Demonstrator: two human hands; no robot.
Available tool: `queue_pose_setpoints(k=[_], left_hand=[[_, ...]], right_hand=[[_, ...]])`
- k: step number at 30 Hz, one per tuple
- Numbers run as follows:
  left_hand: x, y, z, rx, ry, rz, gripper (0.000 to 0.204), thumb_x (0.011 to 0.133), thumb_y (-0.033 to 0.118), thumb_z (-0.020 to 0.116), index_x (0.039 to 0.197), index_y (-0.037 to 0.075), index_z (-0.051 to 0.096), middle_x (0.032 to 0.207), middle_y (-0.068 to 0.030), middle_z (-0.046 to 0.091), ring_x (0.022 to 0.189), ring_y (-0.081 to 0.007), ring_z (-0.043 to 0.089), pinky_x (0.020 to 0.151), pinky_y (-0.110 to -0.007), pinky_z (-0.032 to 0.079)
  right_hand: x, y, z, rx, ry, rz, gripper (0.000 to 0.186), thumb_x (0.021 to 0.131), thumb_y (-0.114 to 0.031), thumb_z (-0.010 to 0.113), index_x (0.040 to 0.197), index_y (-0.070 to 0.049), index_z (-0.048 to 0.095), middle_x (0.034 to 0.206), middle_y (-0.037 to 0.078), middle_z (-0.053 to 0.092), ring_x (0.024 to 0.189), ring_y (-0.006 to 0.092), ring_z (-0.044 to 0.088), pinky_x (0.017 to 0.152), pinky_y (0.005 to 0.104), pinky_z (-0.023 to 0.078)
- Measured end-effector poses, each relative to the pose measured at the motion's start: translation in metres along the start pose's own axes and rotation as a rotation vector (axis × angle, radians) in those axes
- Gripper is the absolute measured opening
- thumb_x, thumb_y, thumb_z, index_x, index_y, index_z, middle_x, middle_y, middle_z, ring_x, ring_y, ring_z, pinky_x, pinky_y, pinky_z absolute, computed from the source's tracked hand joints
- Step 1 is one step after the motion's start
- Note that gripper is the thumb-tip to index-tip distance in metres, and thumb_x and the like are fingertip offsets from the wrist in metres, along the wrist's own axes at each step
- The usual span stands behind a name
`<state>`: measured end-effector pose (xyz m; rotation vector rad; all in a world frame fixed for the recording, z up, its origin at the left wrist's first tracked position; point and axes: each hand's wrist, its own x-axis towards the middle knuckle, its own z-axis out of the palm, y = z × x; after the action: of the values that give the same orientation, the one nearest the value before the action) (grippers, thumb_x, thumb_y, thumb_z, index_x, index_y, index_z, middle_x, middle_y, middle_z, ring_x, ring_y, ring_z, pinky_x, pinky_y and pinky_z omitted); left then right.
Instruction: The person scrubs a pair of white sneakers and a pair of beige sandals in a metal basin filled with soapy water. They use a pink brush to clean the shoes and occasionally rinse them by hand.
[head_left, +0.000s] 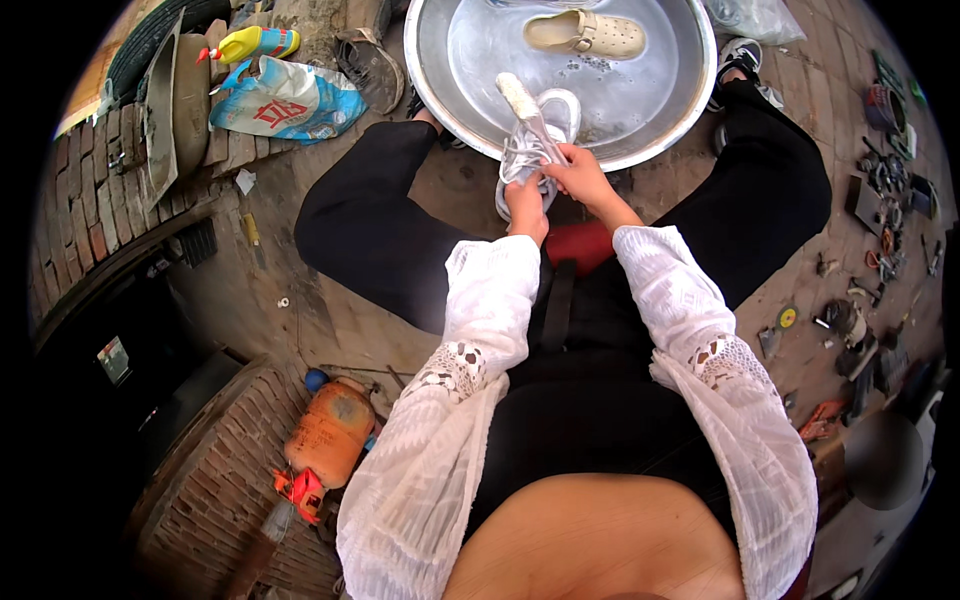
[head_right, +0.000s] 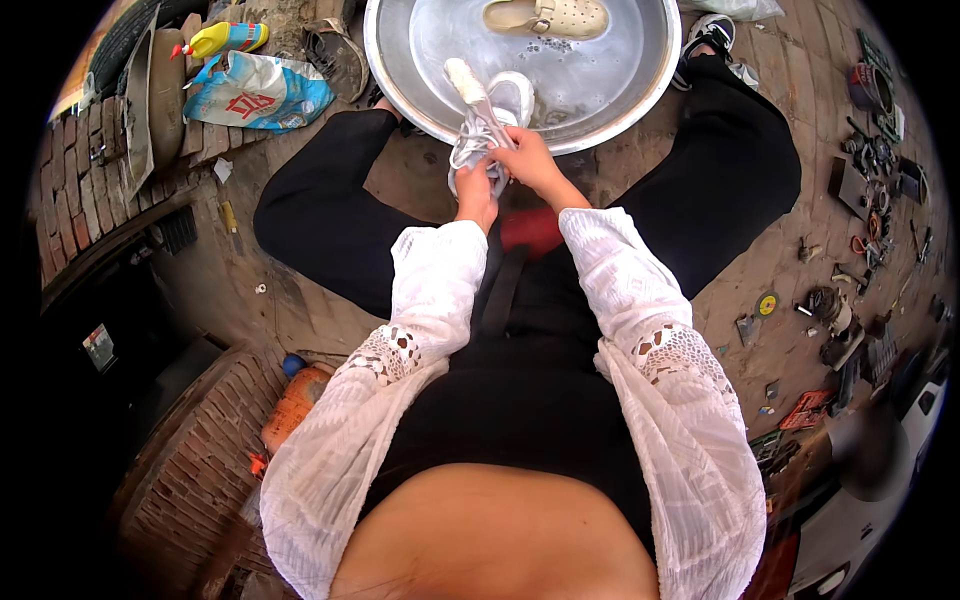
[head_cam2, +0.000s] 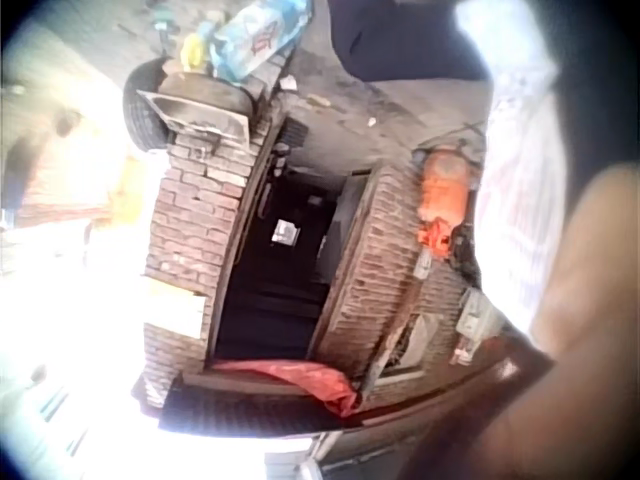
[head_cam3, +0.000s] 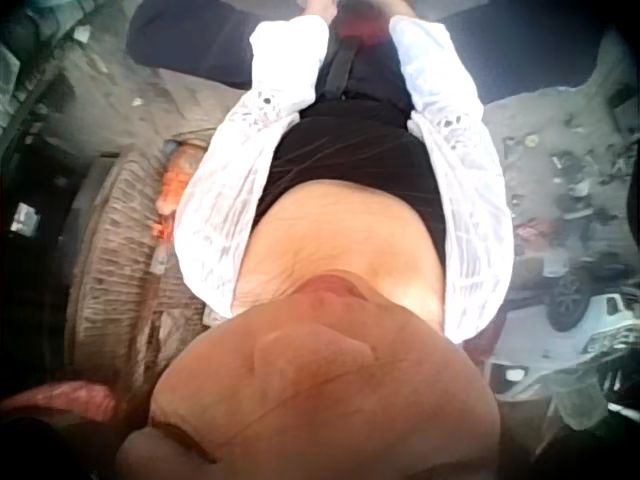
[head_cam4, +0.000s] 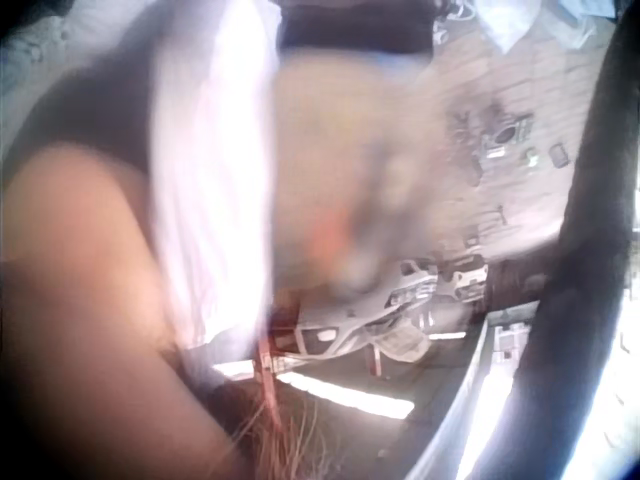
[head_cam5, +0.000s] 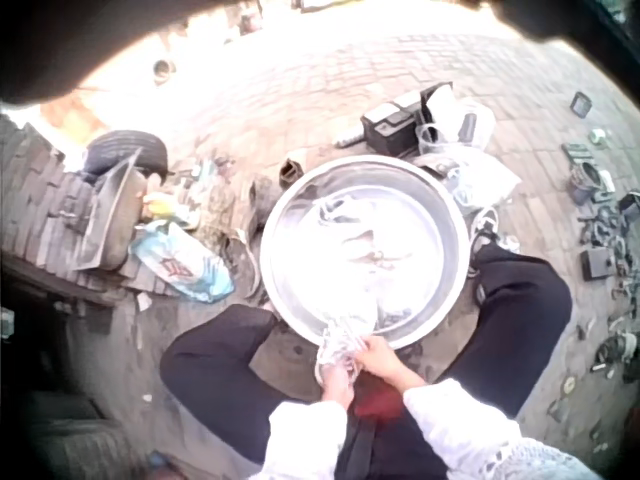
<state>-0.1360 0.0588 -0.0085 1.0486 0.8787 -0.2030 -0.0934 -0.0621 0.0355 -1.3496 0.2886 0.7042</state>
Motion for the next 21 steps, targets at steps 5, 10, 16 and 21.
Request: queue_pose_setpoints(k=[5, 10, 16, 21], left_hand=[[-0.023, -0.002, 0.035, 0.147, -0.039, 0.195, 0.034, 0.087, -0.002, 0.052, 0.121, 0.001, 0.051, 0.115, -0.0072, 0.058, 0.099, -0.0151, 0.058, 0.082, -0.027, 0.045], [-0.022, -0.011, 0.027, 0.333, -0.066, 0.200, 0.039, 0.089, 0.011, 0.057, 0.126, 0.002, 0.047, 0.118, -0.0086, 0.056, 0.107, -0.0150, 0.055, 0.086, -0.028, 0.043], [-0.003, -0.022, 0.011, 0.334, -0.080, 0.186, 0.032, 0.093, 0.017, 0.050, 0.122, 0.004, 0.049, 0.112, -0.0041, 0.058, 0.102, -0.0137, 0.056, 0.082, -0.027, 0.044], [0.004, -0.001, 0.008, -0.088, -0.217, 0.006, 0.022, 0.087, 0.012, 0.045, 0.103, 0.000, 0.054, 0.095, -0.0077, 0.060, 0.084, -0.0194, 0.059, 0.076, -0.033, 0.046]], right_hand=[[0.023, 0.001, -0.009, -0.344, 0.090, -0.269, 0.027, 0.076, -0.025, 0.072, 0.088, -0.002, 0.065, 0.069, 0.006, 0.062, 0.056, 0.0157, 0.056, 0.053, 0.0312, 0.044], [0.008, -0.039, 0.023, -0.962, 0.097, -0.131, 0.043, 0.065, -0.042, 0.076, 0.081, -0.003, 0.067, 0.071, 0.015, 0.065, 0.070, 0.0312, 0.065, 0.065, 0.0389, 0.050], [0.021, -0.013, 0.037, -0.911, 0.172, -0.286, 0.023, 0.069, -0.025, 0.066, 0.077, -0.004, 0.067, 0.075, 0.015, 0.065, 0.073, 0.0316, 0.064, 0.068, 0.0405, 0.050], [0.012, -0.008, 0.011, 0.029, 0.029, -0.075, 0.013, 0.083, -0.013, 0.058, 0.091, -0.003, 0.059, 0.070, 0.002, 0.058, 0.055, 0.0081, 0.048, 0.050, 0.0234, 0.037]])
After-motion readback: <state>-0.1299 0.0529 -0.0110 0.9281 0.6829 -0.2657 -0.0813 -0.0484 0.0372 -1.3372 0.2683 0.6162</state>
